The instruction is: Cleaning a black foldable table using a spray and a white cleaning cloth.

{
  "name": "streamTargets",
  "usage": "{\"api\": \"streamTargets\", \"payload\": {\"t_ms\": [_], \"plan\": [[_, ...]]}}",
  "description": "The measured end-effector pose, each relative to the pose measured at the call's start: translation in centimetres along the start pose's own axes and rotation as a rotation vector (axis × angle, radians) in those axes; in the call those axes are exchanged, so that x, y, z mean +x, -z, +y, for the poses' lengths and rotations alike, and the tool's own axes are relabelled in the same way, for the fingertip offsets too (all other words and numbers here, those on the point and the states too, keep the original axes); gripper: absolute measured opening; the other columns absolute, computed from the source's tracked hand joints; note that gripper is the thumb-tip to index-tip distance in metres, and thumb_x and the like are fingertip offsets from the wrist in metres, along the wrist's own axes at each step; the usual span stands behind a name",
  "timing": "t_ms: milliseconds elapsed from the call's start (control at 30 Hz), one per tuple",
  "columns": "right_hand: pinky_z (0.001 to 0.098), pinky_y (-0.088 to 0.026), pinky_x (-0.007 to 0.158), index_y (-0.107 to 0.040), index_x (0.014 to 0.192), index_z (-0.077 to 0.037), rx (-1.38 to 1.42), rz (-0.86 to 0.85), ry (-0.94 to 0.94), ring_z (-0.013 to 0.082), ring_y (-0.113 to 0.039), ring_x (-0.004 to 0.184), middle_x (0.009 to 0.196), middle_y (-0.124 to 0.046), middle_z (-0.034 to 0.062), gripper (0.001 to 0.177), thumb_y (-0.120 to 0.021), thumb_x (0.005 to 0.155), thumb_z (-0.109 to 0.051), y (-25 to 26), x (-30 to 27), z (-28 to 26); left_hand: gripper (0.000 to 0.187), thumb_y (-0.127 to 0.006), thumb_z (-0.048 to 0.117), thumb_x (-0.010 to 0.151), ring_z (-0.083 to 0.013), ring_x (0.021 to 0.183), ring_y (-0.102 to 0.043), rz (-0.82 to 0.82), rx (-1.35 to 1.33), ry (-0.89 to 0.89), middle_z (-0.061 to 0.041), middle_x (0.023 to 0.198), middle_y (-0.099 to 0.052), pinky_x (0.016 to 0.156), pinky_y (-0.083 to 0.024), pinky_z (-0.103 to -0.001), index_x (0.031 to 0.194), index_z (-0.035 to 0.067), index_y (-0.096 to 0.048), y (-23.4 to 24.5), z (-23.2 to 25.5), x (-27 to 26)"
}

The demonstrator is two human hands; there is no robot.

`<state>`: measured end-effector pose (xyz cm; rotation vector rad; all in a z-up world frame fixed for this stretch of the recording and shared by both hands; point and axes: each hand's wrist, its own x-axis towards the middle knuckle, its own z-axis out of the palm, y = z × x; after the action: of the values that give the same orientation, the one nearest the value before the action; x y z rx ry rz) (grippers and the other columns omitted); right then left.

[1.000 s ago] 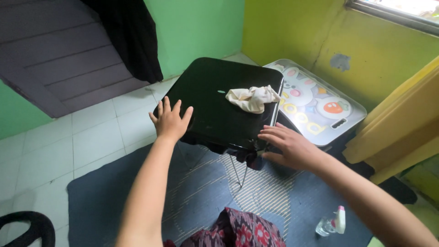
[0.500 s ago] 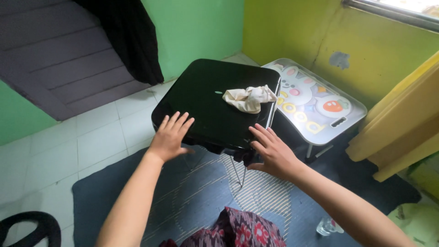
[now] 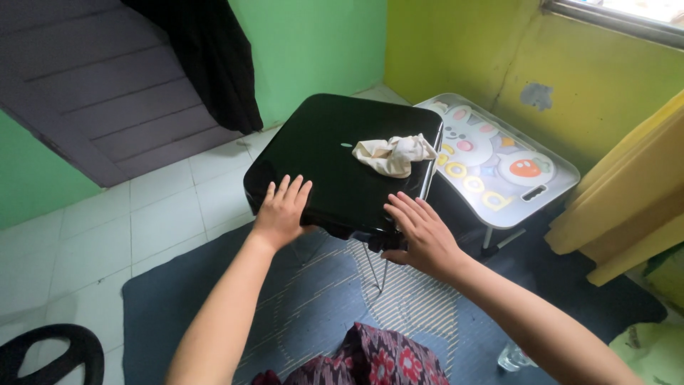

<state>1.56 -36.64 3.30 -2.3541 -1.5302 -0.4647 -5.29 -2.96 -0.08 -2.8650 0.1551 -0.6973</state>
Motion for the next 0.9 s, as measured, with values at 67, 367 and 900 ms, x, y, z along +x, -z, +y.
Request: {"api": "streamTargets", "payload": {"t_ms": [67, 367, 900], "plan": [[0.0488, -0.023, 0.121, -0.044, 0.145, -0.002, 0.0, 0.014, -0.008, 0.032, -0.033, 0.148, 0.155, -0.042, 0.0181, 0.097, -0.083, 0.07, -0.05, -0.2, 0.0, 0.2, 0.101, -0.082, 0.057, 0.069, -0.0406, 0.141, -0.044, -0.002, -0.001, -0.006, -0.021, 0.153, -0.047, 0.112, -0.038, -0.059, 0.147, 0.004, -0.045, -0.1, -0.2, 0.2], [0.0509, -0.021, 0.122, -0.046, 0.145, 0.0, -0.06, 0.004, -0.037, 0.0309, -0.034, 0.149, 0.155, -0.044, 0.017, 0.087, -0.079, 0.078, -0.045, -1.4, -0.1, 0.2, 0.099, -0.083, 0.049, 0.07, -0.0441, 0.139, -0.045, -0.077, 0.014, -0.018, -0.025, 0.151, -0.047, 0.11, -0.04, -0.06, 0.146, -0.001, -0.044, -0.7, -0.4, 0.7], [0.0603, -0.02, 0.118, -0.041, 0.144, 0.004, -0.28, -0.037, -0.03, 0.0367, -0.031, 0.147, 0.152, -0.04, 0.0251, 0.101, -0.081, 0.068, -0.049, -2.5, -0.1, -2.1, 0.097, -0.086, 0.044, 0.069, -0.0469, 0.137, -0.047, -0.058, -0.032, -0.001, -0.028, 0.149, -0.047, 0.107, -0.041, -0.062, 0.144, -0.004, -0.046, -0.4, -0.3, 0.9]]}}
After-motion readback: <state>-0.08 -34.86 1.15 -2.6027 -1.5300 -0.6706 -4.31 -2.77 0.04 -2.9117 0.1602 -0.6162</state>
